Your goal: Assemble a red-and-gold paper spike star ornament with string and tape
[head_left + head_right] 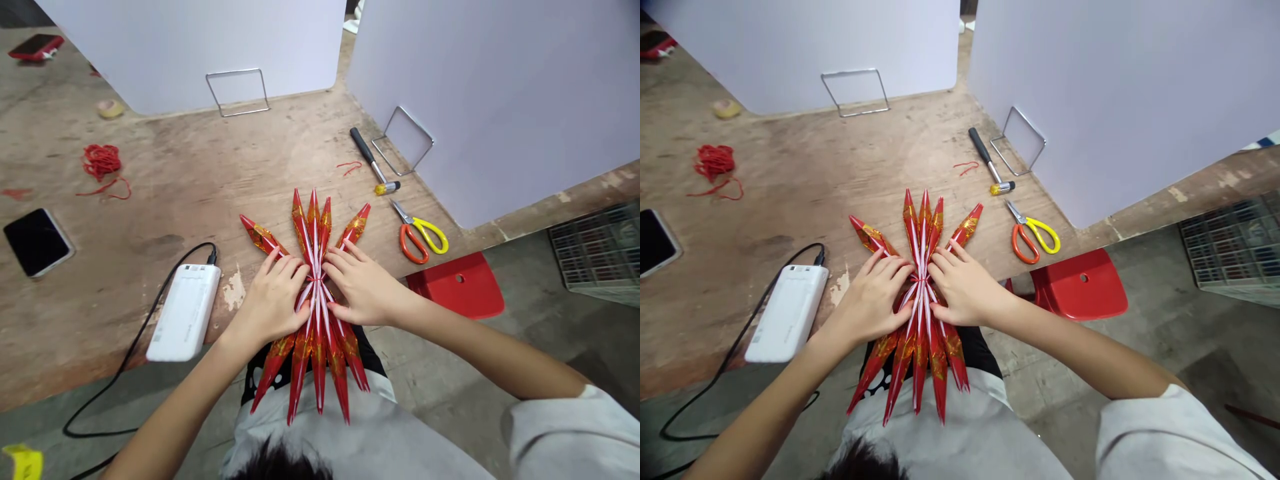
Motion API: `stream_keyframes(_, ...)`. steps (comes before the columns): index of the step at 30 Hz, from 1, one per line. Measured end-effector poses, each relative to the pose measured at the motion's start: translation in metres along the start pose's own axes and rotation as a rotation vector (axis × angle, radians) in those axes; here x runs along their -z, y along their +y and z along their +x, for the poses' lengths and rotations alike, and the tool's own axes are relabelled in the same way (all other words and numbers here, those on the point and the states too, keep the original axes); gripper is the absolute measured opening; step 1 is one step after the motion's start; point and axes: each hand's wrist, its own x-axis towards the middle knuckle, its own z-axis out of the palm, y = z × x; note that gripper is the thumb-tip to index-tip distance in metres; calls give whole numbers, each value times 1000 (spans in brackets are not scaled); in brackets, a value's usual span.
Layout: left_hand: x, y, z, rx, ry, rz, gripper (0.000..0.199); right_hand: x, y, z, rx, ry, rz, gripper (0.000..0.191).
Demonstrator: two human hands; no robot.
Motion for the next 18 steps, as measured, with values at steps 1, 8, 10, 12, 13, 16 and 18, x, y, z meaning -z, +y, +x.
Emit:
stream_keyframes(1, -1, 0, 0, -7, 4, 12, 42, 0, 1, -1, 9, 0, 15, 56)
stream_keyframes(8, 4, -2, -1, -26, -60, 108, 35, 5, 7, 5, 65, -28, 22, 43)
stream_keyframes(10, 1, 2, -1, -6, -47, 118, 36, 3, 5, 6, 65, -26, -10, 39)
stream_keyframes(12, -4, 6, -1, 11, -12, 118, 35, -3, 2, 7, 49, -8, -46, 37)
stream_keyframes(13, -7, 7, 0, 9, 5, 117, 33, -7, 1, 6, 38, 6, -64, 37)
stream_keyframes(16, -13, 8, 0, -19, 28, 120, 30, -15, -2, 4, 22, 44, -104, 36)
stream_keyframes(18, -12, 6, 0, -39, 20, 136, 27, -15, 0, 4, 45, 46, -136, 32)
